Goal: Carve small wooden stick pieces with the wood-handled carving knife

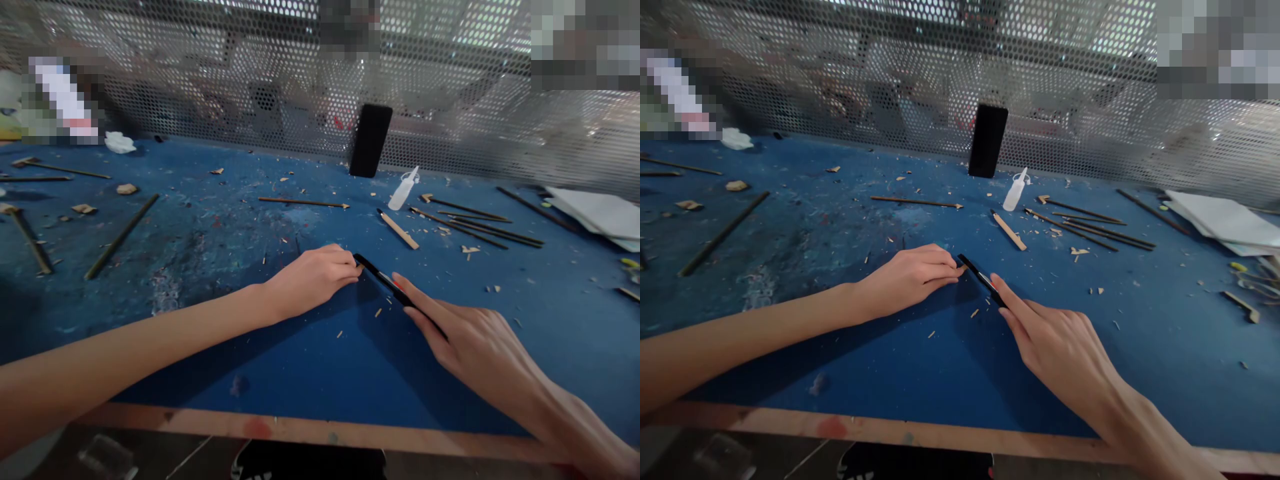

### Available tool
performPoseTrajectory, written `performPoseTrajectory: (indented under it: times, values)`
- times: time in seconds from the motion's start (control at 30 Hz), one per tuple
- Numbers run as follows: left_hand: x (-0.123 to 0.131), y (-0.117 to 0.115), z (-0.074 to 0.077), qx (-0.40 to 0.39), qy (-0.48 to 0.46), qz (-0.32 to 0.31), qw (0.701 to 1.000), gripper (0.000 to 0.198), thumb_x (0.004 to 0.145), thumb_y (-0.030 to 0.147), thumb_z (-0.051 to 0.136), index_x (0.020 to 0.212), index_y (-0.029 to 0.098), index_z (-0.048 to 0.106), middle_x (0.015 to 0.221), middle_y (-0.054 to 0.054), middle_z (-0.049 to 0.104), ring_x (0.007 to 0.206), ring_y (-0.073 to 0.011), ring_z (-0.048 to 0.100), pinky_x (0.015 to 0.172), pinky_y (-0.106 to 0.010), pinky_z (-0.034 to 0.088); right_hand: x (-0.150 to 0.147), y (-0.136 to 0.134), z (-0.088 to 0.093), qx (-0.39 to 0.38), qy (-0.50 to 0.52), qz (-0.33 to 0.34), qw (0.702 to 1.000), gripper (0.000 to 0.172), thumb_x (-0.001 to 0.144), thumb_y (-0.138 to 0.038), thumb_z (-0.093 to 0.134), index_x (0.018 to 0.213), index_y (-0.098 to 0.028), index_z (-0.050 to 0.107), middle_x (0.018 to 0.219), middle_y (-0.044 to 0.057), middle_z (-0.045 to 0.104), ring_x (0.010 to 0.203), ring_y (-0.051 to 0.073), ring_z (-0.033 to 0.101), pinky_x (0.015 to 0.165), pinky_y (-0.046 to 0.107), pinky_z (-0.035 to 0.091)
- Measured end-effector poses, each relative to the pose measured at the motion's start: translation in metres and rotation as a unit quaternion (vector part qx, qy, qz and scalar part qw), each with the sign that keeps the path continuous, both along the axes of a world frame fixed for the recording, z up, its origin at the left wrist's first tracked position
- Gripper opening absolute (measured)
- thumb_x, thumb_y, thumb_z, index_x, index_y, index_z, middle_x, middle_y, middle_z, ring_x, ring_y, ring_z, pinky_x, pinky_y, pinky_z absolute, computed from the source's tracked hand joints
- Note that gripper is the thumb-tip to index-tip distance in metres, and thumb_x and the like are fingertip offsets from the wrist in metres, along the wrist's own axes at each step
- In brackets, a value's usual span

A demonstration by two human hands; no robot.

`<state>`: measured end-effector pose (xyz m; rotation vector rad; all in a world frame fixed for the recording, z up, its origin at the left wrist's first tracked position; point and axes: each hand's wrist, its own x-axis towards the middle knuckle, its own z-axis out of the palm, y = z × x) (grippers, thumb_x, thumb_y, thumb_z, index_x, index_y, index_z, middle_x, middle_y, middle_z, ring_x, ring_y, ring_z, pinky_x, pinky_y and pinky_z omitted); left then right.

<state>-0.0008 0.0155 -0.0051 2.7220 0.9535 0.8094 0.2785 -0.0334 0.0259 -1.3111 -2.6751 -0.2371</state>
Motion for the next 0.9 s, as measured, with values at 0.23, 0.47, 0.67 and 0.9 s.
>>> performPoseTrajectory:
  times: [0.23,0.47,0.67,0.9]
  values:
    - [0.001,-0.001,0.000,0.004,-0.006,0.001,1.000,0.022,0.103,0.020,0.053,0.107,0.013,0.074,0.106,-0.007,0.074,0.100,-0.0201,0.065,0.088,-0.033,0.056,0.006,0.003,0.001,0.015,-0.030,0.026,0.999,0.048,0.107,-0.030,0.042,0.155,-0.024,0.045,0.095,0.005,0.082,0.066,0.025,0.078,0.046,0.032,0.049]
    - [0.003,-0.001,0.000,0.008,-0.012,0.006,1.000,0.023,0.103,0.021,0.053,0.106,0.013,0.074,0.101,-0.007,0.073,0.098,-0.0191,0.065,0.089,-0.033,0.056,0.000,0.002,-0.002,0.033,-0.049,0.022,0.998,0.052,0.106,-0.029,0.045,0.157,-0.020,0.041,0.092,0.007,0.082,0.063,0.023,0.076,0.043,0.031,0.045]
    - [0.005,-0.007,0.005,0.022,-0.011,0.017,1.000,0.019,0.102,0.018,0.056,0.105,0.013,0.074,0.103,-0.007,0.073,0.099,-0.0185,0.066,0.091,-0.033,0.058,-0.006,0.016,0.006,-0.027,-0.044,0.000,0.999,0.052,0.106,-0.029,0.045,0.157,-0.024,0.041,0.092,0.006,0.082,0.072,0.026,0.078,0.051,0.032,0.052]
    - [0.007,-0.008,0.003,0.050,-0.011,0.013,0.999,0.019,0.102,0.019,0.056,0.105,0.014,0.074,0.102,-0.007,0.074,0.099,-0.0177,0.068,0.093,-0.035,0.060,-0.016,0.016,0.007,-0.045,-0.013,-0.016,0.999,0.051,0.106,-0.028,0.042,0.157,-0.023,0.041,0.096,0.008,0.082,0.076,0.025,0.079,0.058,0.031,0.055]
